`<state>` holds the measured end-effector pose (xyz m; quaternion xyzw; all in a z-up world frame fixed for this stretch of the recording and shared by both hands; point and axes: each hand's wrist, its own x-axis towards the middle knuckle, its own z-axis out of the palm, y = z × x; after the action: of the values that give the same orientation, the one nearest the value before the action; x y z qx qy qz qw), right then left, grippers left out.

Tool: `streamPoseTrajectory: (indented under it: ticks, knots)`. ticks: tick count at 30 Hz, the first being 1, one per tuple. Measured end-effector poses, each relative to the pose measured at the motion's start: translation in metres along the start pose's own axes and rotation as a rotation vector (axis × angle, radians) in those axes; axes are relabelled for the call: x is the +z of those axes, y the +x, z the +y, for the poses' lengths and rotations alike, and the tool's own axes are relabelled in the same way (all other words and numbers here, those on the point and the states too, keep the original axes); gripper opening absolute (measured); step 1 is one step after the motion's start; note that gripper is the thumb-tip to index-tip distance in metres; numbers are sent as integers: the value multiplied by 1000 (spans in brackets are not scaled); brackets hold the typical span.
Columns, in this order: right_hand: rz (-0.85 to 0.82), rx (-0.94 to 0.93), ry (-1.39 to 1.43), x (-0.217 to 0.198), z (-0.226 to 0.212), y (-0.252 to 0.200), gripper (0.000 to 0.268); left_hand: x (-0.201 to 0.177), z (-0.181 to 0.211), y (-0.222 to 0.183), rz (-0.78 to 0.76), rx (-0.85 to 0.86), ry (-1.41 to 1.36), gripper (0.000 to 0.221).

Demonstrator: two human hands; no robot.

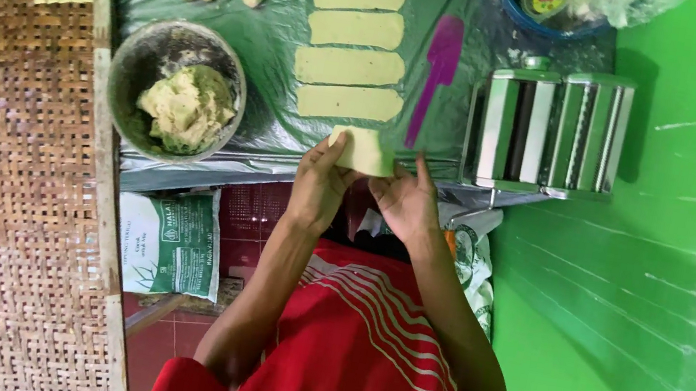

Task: Rolling dough through a manual machine and cutting it into small rectangular strips using a spatula

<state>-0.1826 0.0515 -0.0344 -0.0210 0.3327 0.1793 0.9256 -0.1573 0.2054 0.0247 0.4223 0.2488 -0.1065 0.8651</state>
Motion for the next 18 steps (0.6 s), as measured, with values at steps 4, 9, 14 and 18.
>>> streamPoseTrajectory:
  ticks: [4,9,14,18]
  knots:
    - [19,-225,-293,-18,-7,24,22,-32,17,-4,93,24,-1,27]
    - [93,-545,-705,-59,-24,61,28,-42,37,-9,244,107,-70,23]
    - [71,-555,-774,-26,-9,58,27,-57,40,6,312,172,101,27]
    - [203,-604,-915,-49,2,88,26,-103,18,51,324,329,674,36]
